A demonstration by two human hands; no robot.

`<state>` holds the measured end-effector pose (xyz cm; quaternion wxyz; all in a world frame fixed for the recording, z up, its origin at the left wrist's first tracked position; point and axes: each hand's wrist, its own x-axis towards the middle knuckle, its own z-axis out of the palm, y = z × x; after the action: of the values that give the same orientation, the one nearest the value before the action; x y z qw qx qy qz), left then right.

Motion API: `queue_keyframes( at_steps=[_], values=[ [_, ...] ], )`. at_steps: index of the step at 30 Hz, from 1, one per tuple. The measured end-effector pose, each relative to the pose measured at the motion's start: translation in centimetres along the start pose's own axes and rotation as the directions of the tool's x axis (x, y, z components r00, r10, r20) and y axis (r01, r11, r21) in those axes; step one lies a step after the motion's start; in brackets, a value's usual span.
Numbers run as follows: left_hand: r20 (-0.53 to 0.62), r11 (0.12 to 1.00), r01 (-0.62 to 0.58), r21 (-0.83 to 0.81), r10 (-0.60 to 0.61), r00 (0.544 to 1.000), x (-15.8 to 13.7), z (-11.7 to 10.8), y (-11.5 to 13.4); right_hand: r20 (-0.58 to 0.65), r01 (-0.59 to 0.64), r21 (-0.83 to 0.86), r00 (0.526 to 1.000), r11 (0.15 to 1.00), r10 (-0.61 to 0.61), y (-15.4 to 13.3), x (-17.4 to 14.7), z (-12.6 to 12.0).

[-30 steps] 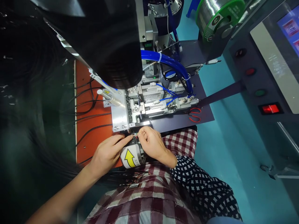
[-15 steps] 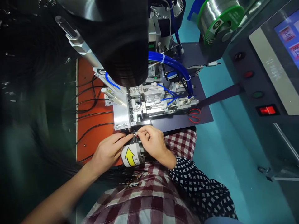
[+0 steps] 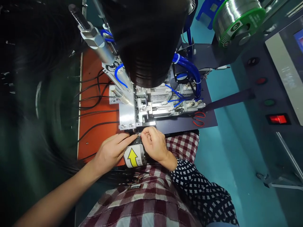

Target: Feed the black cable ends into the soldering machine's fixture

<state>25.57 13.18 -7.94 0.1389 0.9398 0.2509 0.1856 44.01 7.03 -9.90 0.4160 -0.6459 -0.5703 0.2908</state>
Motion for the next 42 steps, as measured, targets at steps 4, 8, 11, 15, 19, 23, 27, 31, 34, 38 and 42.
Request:
queue_keyframes(
  at_steps=[4,8,11,15,19,23,27,31,34,38,42],
  values=[
    [-0.01,1.0,-0.002,0.0,0.002,1.0,0.02,0.03,0.0,-0.006,-0.017,0.033,1.0,0.999,0.017,0.13,-0.14,0.11],
    [-0.01,1.0,-0.002,-0.003,0.002,1.0,0.12,-0.08,0.06,-0.002,-0.054,0.071,0.998,0.996,0.055,0.36,-0.26,0.19],
    [-0.01,1.0,-0.005,-0.003,0.005,1.0,0.22,-0.19,0.07,-0.001,-0.05,0.078,0.999,0.996,0.05,0.42,-0.28,0.19],
    [0.0,1.0,-0.002,-0.013,0.002,1.0,0.29,-0.25,0.06,0.002,-0.024,0.063,1.0,0.998,0.024,0.43,-0.25,0.12],
    [-0.005,1.0,-0.005,-0.016,0.005,1.0,0.31,-0.26,0.07,0.014,-0.011,0.061,1.0,0.998,0.01,0.41,-0.25,0.02],
    [-0.013,1.0,-0.006,-0.013,0.006,1.0,0.32,-0.25,0.07,0.026,-0.024,0.058,0.999,0.998,0.023,0.38,-0.23,-0.09],
    [-0.012,1.0,-0.01,-0.01,0.01,1.0,0.22,-0.24,0.01,0.028,-0.064,0.062,0.998,0.996,0.063,0.33,-0.21,-0.1],
    [0.001,1.0,-0.005,-0.021,0.005,1.0,0.12,-0.22,-0.04,0.037,-0.117,0.07,0.993,0.991,0.115,0.28,-0.22,0.05],
    [-0.001,0.999,-0.002,-0.032,0.002,1.0,0.11,-0.19,-0.04,0.064,-0.181,0.094,0.982,0.979,0.175,0.49,-0.26,0.02],
    [-0.018,0.999,-0.004,-0.035,0.003,1.0,0.1,-0.12,-0.02,0.047,-0.257,0.146,0.966,0.955,0.253,0.74,-0.35,-0.43],
    [-0.01,0.999,0.0,-0.035,-0.001,1.0,0.01,-0.06,-0.08,0.012,-0.238,0.142,0.971,0.961,0.238,0.2,-0.23,-0.5]
  ],
)
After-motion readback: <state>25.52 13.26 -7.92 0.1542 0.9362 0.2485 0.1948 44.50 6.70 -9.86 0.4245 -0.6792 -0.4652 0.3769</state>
